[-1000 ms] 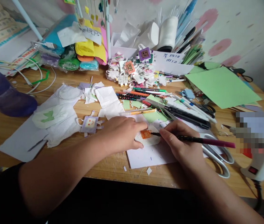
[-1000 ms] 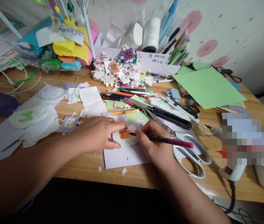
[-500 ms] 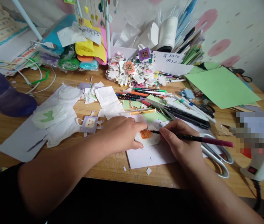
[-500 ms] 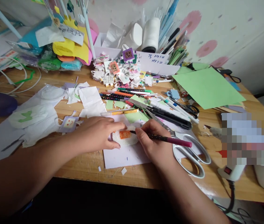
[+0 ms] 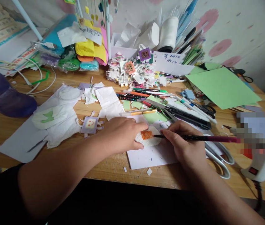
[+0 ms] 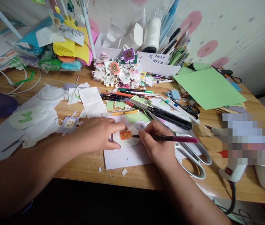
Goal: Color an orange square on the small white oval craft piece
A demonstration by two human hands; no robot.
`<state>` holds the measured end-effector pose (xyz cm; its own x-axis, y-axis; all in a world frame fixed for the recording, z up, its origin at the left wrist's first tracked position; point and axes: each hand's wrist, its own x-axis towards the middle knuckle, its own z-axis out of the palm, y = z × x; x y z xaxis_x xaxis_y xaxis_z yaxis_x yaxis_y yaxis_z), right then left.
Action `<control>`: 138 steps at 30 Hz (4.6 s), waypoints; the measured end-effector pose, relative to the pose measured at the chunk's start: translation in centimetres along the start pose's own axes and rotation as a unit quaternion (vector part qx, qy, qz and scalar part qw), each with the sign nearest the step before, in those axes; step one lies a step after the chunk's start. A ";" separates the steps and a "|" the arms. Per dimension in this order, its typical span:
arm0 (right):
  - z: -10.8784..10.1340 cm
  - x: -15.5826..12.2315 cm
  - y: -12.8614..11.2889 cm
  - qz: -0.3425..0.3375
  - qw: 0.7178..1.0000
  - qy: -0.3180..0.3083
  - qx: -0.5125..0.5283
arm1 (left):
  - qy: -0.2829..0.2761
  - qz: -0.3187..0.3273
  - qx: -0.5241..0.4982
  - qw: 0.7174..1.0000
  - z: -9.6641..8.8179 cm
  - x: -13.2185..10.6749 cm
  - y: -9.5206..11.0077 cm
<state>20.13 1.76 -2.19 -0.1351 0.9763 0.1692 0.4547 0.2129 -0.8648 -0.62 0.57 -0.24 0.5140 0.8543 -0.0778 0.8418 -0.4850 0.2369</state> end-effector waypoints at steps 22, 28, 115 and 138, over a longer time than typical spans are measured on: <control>-0.1 -0.3 0.1 0.014 0.997 -0.040 0.057 | -0.008 -0.011 -0.008 1.000 0.0 0.2 0.1; -0.1 -0.1 0.2 0.021 0.998 -0.004 0.065 | -0.011 -0.007 -0.011 1.000 0.1 0.1 0.0; 0.0 -0.5 0.5 0.007 0.982 0.068 0.177 | -0.006 -0.011 -0.003 1.000 0.0 0.0 0.1; 0.9 -0.6 -1.0 -0.062 0.997 -0.047 0.020 | 0.002 -0.037 -0.042 0.998 -0.2 0.2 0.2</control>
<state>18.98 0.92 -1.89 -0.2710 0.9343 0.2314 0.3951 0.3272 -0.8584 -0.37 0.63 0.03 0.4502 0.8878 -0.0950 0.8609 -0.4034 0.3101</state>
